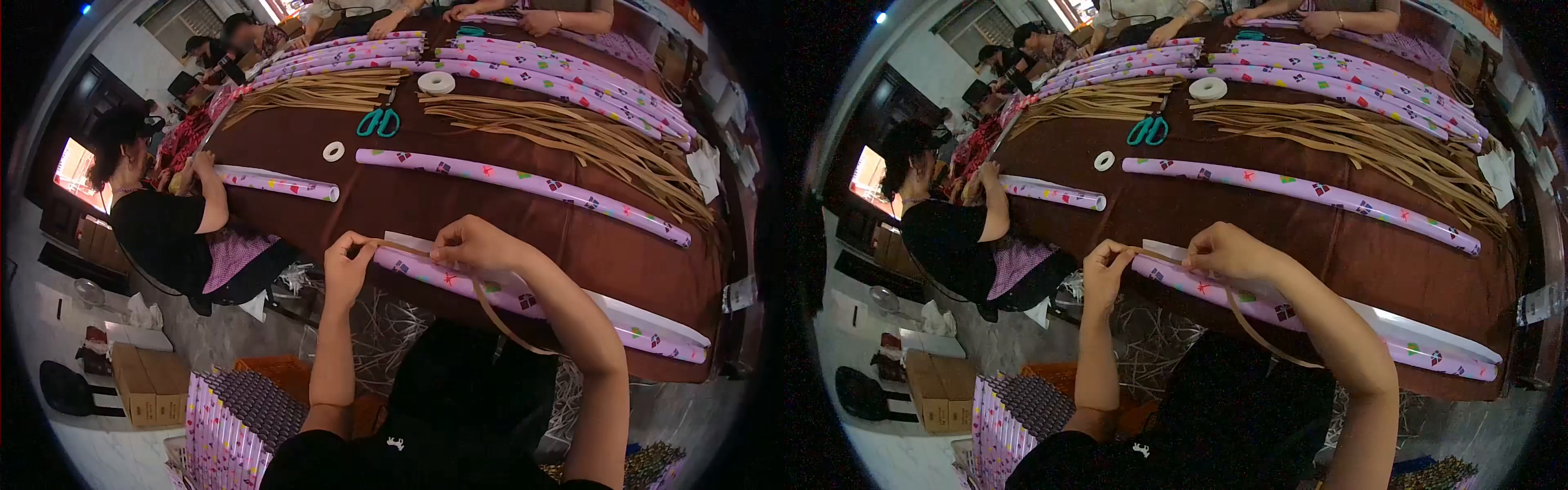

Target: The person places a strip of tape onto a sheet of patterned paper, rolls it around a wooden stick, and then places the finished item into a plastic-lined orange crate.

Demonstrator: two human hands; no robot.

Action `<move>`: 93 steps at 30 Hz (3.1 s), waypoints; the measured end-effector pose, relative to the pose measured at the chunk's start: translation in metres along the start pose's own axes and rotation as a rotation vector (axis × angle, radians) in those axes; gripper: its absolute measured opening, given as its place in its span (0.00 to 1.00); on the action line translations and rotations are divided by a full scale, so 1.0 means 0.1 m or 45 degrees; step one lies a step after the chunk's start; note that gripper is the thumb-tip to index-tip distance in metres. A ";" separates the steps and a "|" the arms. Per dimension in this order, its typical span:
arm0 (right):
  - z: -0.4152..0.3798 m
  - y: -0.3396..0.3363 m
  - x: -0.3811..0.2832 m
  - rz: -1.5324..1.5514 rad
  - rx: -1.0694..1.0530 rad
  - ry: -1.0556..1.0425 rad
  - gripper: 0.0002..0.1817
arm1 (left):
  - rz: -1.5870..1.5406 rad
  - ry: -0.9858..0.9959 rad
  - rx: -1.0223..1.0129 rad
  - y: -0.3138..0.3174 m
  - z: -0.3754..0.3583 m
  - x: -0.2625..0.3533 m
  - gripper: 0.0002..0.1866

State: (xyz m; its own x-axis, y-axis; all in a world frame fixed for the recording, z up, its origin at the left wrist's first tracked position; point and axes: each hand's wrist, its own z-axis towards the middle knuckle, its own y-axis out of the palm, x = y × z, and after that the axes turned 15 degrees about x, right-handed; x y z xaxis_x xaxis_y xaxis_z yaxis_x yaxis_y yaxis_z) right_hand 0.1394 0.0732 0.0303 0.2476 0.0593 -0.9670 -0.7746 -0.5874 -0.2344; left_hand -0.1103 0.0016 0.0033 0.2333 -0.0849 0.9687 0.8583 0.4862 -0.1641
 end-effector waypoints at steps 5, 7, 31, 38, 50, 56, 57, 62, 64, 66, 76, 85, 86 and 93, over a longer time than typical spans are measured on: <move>0.01 0.00 0.00 -0.044 0.046 0.084 0.10 | 0.266 0.059 -0.113 -0.02 0.10 0.01 0.03; 0.01 -0.03 -0.01 0.049 0.004 0.172 0.09 | 0.262 0.133 -0.144 -0.02 0.12 -0.03 0.03; 0.11 0.06 0.10 -0.449 0.234 0.011 0.16 | 0.390 0.073 -0.153 0.06 0.27 -0.13 0.07; 0.16 0.08 0.12 -0.543 0.254 0.061 0.15 | 0.690 0.160 -0.086 0.13 0.28 -0.07 0.11; 0.19 0.15 0.17 -0.680 0.403 0.014 0.13 | 1.027 0.343 -0.087 0.20 0.25 0.06 0.11; 0.20 0.15 0.15 -0.699 0.340 0.060 0.11 | 1.025 0.314 -0.091 0.21 0.27 0.06 0.10; 0.21 0.14 0.14 -0.689 0.324 0.073 0.11 | 1.006 0.280 -0.081 0.21 0.27 0.06 0.09; 0.17 0.16 0.10 -0.704 0.369 0.086 0.11 | 1.063 0.340 -0.115 0.21 0.28 0.08 0.11; 0.17 0.16 0.11 -0.731 0.374 0.032 0.11 | 1.066 0.338 -0.126 0.20 0.29 0.08 0.11; 0.18 0.17 0.10 -0.734 0.374 0.047 0.11 | 1.068 0.305 -0.128 0.20 0.29 0.11 0.11; 0.13 0.17 0.06 -0.730 0.389 0.044 0.10 | 0.928 0.823 0.055 0.32 0.00 0.30 0.10; 0.15 0.24 0.20 -0.856 0.484 -0.039 0.12 | 0.874 1.134 -0.236 0.58 -0.51 0.15 0.14; 0.12 0.25 0.16 -0.854 0.489 -0.032 0.12 | 0.872 1.160 -0.205 0.58 -0.51 0.13 0.14; -0.16 0.15 -0.22 -1.072 0.393 -0.066 0.18 | 0.924 1.171 -0.220 0.56 -0.53 0.11 0.14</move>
State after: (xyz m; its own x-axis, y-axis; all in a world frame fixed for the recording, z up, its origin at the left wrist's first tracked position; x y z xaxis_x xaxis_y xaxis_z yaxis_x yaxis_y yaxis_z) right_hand 0.1315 0.0502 0.0494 0.7833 0.4129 -0.4646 -0.4723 -0.0905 -0.8768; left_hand -0.0353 -0.0178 -0.0047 0.8717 -0.4659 0.1522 0.4237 0.5603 -0.7117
